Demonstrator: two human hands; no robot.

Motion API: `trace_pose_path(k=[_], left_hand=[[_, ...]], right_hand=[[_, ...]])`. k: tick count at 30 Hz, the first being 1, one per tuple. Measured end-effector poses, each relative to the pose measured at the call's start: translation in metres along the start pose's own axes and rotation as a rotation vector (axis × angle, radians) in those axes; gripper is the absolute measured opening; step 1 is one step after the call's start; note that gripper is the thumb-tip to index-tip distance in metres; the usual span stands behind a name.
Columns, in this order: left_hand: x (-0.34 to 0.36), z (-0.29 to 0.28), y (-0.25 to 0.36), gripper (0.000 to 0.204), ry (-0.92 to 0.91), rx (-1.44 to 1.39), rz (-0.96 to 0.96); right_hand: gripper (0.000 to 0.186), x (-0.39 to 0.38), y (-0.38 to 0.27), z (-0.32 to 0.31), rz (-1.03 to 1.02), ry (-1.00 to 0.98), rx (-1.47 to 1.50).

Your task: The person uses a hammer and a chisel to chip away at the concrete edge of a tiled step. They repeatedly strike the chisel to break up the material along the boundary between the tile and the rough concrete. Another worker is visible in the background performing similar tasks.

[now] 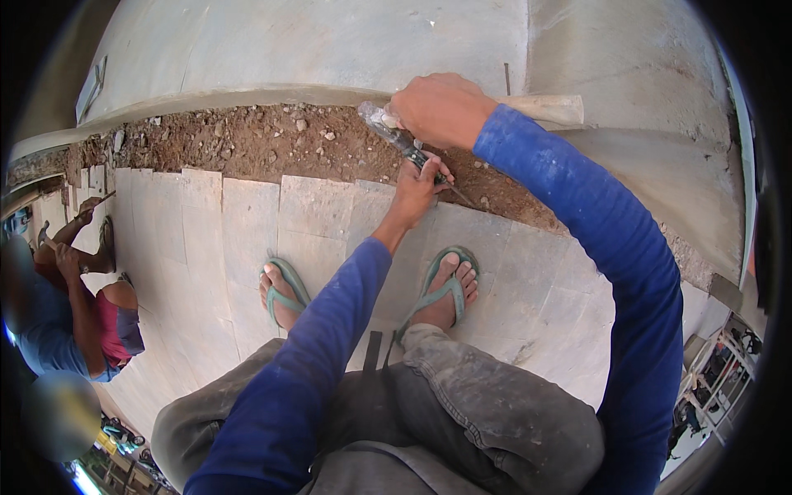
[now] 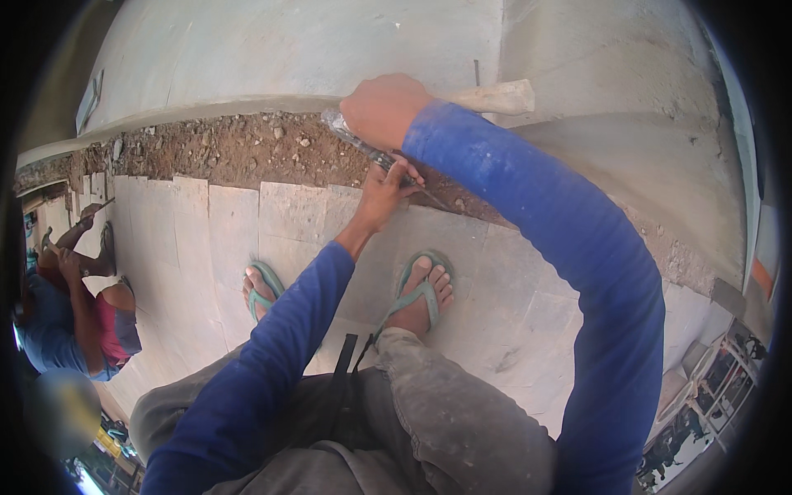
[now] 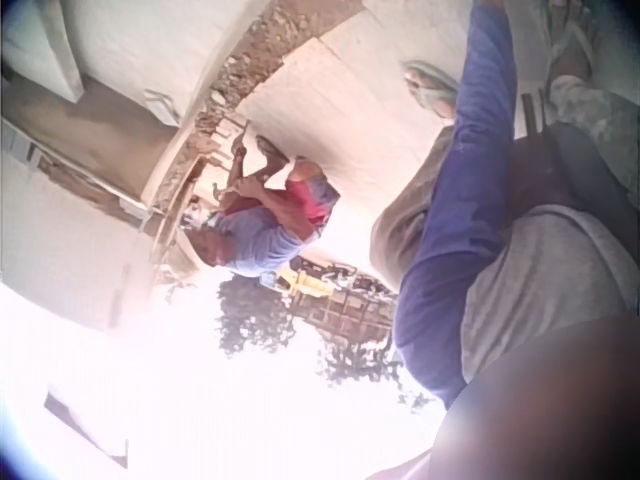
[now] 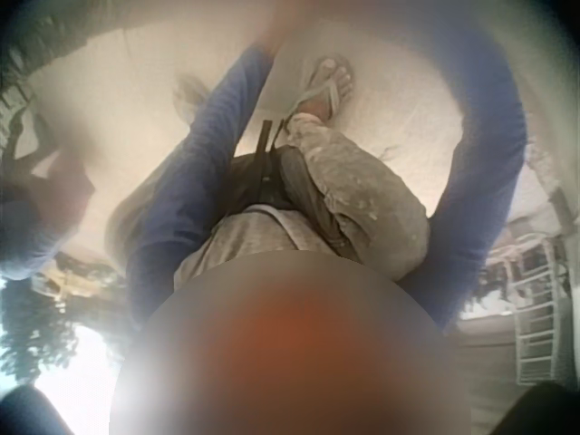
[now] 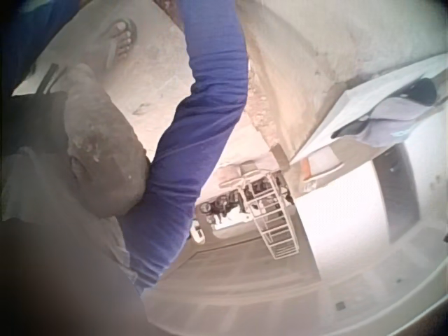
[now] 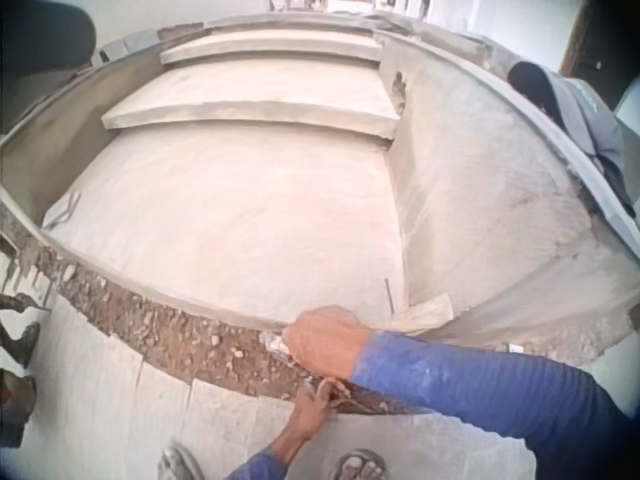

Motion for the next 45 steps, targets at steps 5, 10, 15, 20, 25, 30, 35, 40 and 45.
trace_pose_path(k=[5,10,15,20,25,30,35,40,45], left_hand=[[-0.001,-0.003,-0.005,0.017,-0.006,-0.008,0.026],[0.005,0.000,-0.007,0.016,-0.030,0.039,-0.003],[0.005,-0.004,-0.007,0.015,-0.003,-0.006,-0.002],[0.004,0.003,-0.005,0.015,0.004,0.017,-0.020],[0.006,0.001,0.001,0.014,0.005,-0.020,0.012],[0.002,-0.001,-0.006,0.014,0.029,0.020,-0.030],[0.012,0.003,0.005,0.014,0.041,0.027,0.018],[-0.002,0.011,0.007,0.012,0.089,0.033,0.003],[-0.013,0.015,0.002,0.012,0.129,0.053,0.086]], right_hand=[[0.015,0.015,-0.012,-0.024,-0.025,0.060,0.040],[0.015,0.014,-0.014,-0.006,-0.062,0.004,-0.079],[0.018,0.010,-0.015,-0.025,-0.015,0.070,0.009],[0.017,0.015,-0.010,0.001,-0.061,-0.043,-0.149],[0.020,0.004,-0.009,-0.028,0.017,0.183,0.057],[0.019,0.010,-0.014,0.000,-0.028,-0.012,-0.101],[0.017,0.003,-0.006,0.017,-0.024,0.021,-0.048],[0.016,-0.017,-0.011,-0.022,0.001,0.101,0.033],[0.018,-0.039,-0.009,-0.048,0.049,0.237,0.125]])
Point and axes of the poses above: each hand's wrist, its own x-axis towards the middle knuckle, its own z-axis out of the palm, y = z × x, the point moved 4 cm from there along x, towards the middle knuckle, and after that the axes turned 7 degrees about -y, right-handed, at the moved point
